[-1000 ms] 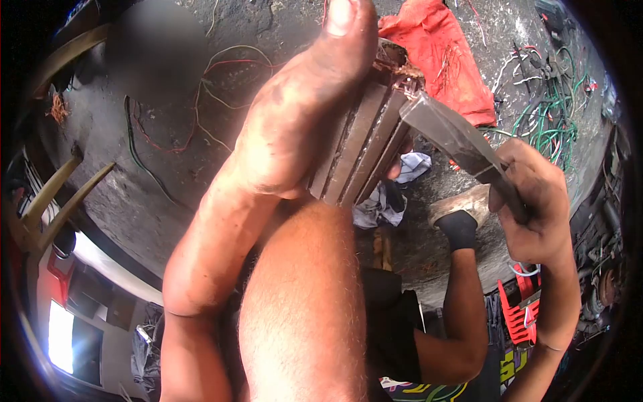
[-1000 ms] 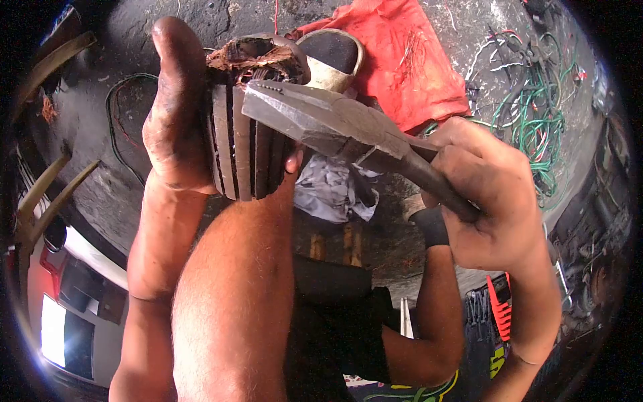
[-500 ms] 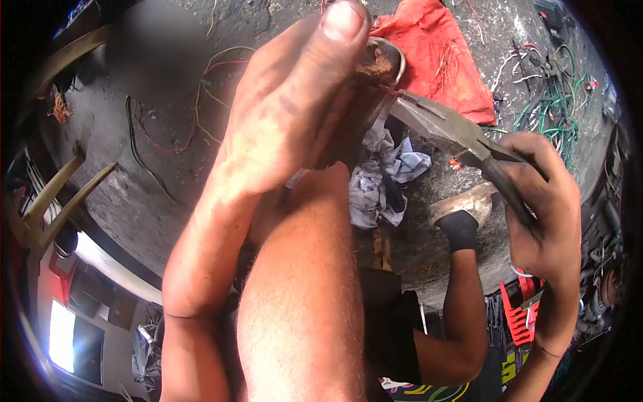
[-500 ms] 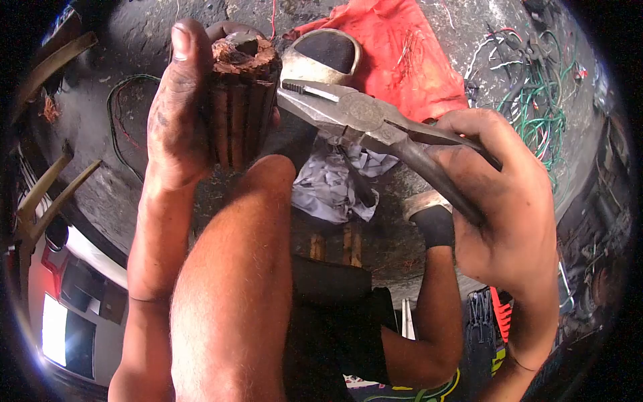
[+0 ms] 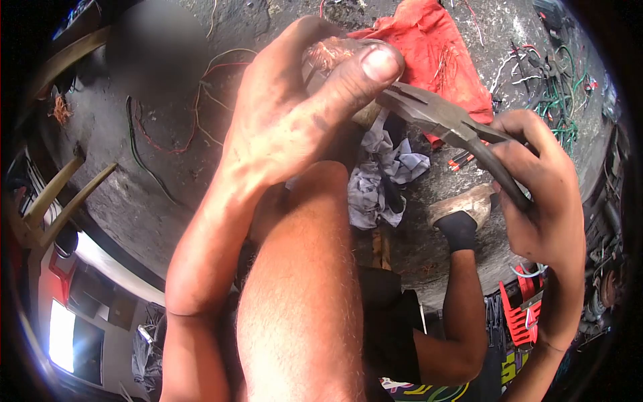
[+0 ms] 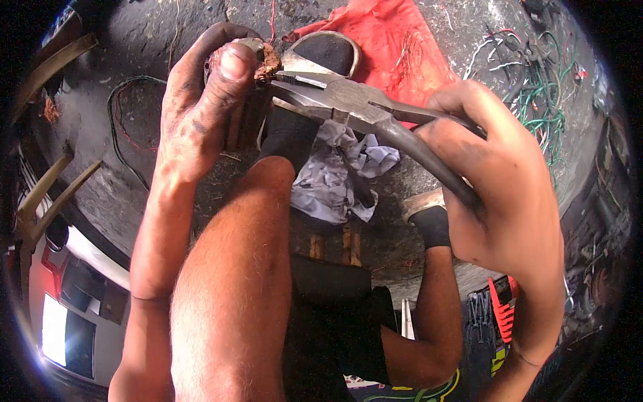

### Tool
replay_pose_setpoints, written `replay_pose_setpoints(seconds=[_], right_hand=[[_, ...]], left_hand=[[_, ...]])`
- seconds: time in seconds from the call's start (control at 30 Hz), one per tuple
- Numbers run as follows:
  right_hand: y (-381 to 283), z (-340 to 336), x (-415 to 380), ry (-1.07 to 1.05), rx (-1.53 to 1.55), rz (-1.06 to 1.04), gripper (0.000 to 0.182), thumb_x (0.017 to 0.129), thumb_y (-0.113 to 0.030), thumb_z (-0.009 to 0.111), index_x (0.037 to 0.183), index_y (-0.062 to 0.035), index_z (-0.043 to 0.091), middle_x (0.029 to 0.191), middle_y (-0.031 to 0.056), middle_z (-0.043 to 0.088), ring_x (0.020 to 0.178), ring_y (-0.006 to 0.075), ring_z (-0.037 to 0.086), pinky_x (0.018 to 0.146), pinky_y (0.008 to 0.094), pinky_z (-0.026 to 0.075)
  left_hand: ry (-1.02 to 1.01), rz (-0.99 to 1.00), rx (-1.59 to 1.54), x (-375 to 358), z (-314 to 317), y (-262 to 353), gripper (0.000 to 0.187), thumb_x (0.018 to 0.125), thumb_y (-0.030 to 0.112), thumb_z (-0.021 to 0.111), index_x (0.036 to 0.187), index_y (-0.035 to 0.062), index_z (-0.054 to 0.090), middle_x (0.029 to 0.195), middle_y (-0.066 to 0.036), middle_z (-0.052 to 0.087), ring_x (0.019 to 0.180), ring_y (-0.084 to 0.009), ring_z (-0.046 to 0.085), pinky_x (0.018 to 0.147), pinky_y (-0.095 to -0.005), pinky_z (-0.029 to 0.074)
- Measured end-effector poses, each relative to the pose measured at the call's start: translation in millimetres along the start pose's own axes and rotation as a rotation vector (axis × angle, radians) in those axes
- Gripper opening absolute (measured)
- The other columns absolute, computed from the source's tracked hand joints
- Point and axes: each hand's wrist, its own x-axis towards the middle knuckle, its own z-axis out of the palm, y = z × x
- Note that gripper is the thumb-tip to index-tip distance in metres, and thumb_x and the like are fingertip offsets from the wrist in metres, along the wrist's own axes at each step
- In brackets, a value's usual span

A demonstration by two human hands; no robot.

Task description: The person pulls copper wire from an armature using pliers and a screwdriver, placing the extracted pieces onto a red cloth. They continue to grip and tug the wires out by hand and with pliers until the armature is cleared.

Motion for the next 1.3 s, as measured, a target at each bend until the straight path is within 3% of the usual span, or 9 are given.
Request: replay_pose_setpoints(seconds=[0.33, 0.4, 0.47, 0.53, 0.67, 0.8, 0.93, 1.13, 1.3], right_hand=[[38, 42, 12, -0.102, -0.047, -0.090, 0.030, 0.066, 0.007, 0.056, 0.095, 0.0052, 0.056, 0.090, 0.0203, 0.058, 0.078, 0.0359, 0.058, 0.066, 0.0406, 0.046], [34, 75, 19, 0.222, -0.123, -0.156, 0.031, 0.067, 0.004, 0.054, 0.098, 0.0042, 0.056, 0.092, 0.0240, 0.060, 0.086, 0.0417, 0.061, 0.072, 0.0437, 0.048], [32, 102, 44, 0.060, 0.129, 0.198, 0.032, 0.069, 0.002, 0.052, 0.100, 0.0024, 0.056, 0.094, 0.0272, 0.062, 0.091, 0.0433, 0.063, 0.075, 0.0455, 0.050], [20, 114, 69, 0.031, 0.251, 0.311, 0.035, 0.069, -0.005, 0.057, 0.103, 0.0023, 0.057, 0.083, 0.0253, 0.066, 0.077, 0.0435, 0.066, 0.070, 0.0462, 0.055], [-14, 144, 60, 0.109, 0.404, 0.340, 0.034, 0.068, 0.000, 0.058, 0.102, 0.0032, 0.055, 0.077, 0.0262, 0.064, 0.075, 0.0453, 0.065, 0.068, 0.0486, 0.055], [-8, 147, -4, 0.162, 0.406, 0.370, 0.037, 0.067, 0.002, 0.056, 0.104, 0.0024, 0.054, 0.090, 0.0277, 0.061, 0.084, 0.0456, 0.063, 0.072, 0.0503, 0.052], [14, 129, -52, 0.377, 0.334, 0.435, 0.027, 0.067, 0.006, 0.052, 0.094, 0.0018, 0.053, 0.083, 0.0233, 0.058, 0.083, 0.0457, 0.061, 0.072, 0.0454, 0.050], [87, 153, -66, 0.506, 0.226, 0.645, 0.029, 0.069, 0.005, 0.055, 0.098, 0.0055, 0.054, 0.082, 0.0240, 0.056, 0.077, 0.0395, 0.061, 0.068, 0.0418, 0.047], [124, 182, -56, 0.540, 0.284, 0.834, 0.024, 0.073, 0.000, 0.057, 0.097, 0.0032, 0.055, 0.088, 0.0191, 0.063, 0.076, 0.0313, 0.065, 0.073, 0.0387, 0.050]], left_hand=[[0.075, -0.029, 0.262, 20, 8, -31, 0.067, 0.073, 0.053, 0.078, 0.105, -0.0046, 0.062, 0.087, -0.017, 0.068, 0.085, -0.0228, 0.066, 0.077, -0.0352, 0.052], [0.273, -0.192, 0.234, 34, 12, -51, 0.074, 0.074, 0.055, 0.075, 0.112, -0.0072, 0.061, 0.089, -0.019, 0.068, 0.087, -0.0266, 0.066, 0.079, -0.0375, 0.051], [0.346, -0.146, 0.118, 63, 6, -96, 0.078, 0.075, 0.055, 0.072, 0.117, -0.0089, 0.060, 0.091, -0.020, 0.068, 0.088, -0.0298, 0.065, 0.081, -0.0396, 0.051], [0.460, -0.082, 0.108, 90, -4, -130, 0.044, 0.083, 0.044, 0.071, 0.095, 0.0016, 0.068, 0.079, -0.008, 0.065, 0.073, -0.0172, 0.060, 0.068, -0.0309, 0.048], [0.752, -0.417, -0.433, 150, -75, -123, 0.035, 0.090, 0.037, 0.057, 0.101, 0.0052, 0.065, 0.087, -0.011, 0.067, 0.079, -0.0305, 0.064, 0.075, -0.0478, 0.051], [0.319, -0.095, -0.362, 197, -279, -168, 0.029, 0.087, 0.033, 0.057, 0.096, 0.0060, 0.063, 0.087, -0.016, 0.064, 0.084, -0.0364, 0.061, 0.078, -0.0505, 0.052], [0.734, -0.148, -0.455, 137, -231, -56, 0.032, 0.087, 0.035, 0.057, 0.097, 0.0051, 0.062, 0.086, -0.016, 0.064, 0.084, -0.0364, 0.061, 0.082, -0.0513, 0.051], [0.246, -0.244, -0.932, 83, -212, -93, 0.039, 0.087, 0.039, 0.058, 0.093, 0.0012, 0.062, 0.088, -0.017, 0.063, 0.085, -0.0350, 0.061, 0.084, -0.0496, 0.049], [0.321, -0.431, -0.909, 52, -122, -99, 0.041, 0.088, 0.041, 0.059, 0.091, 0.0002, 0.061, 0.085, -0.018, 0.063, 0.080, -0.0335, 0.061, 0.076, -0.0471, 0.051]])
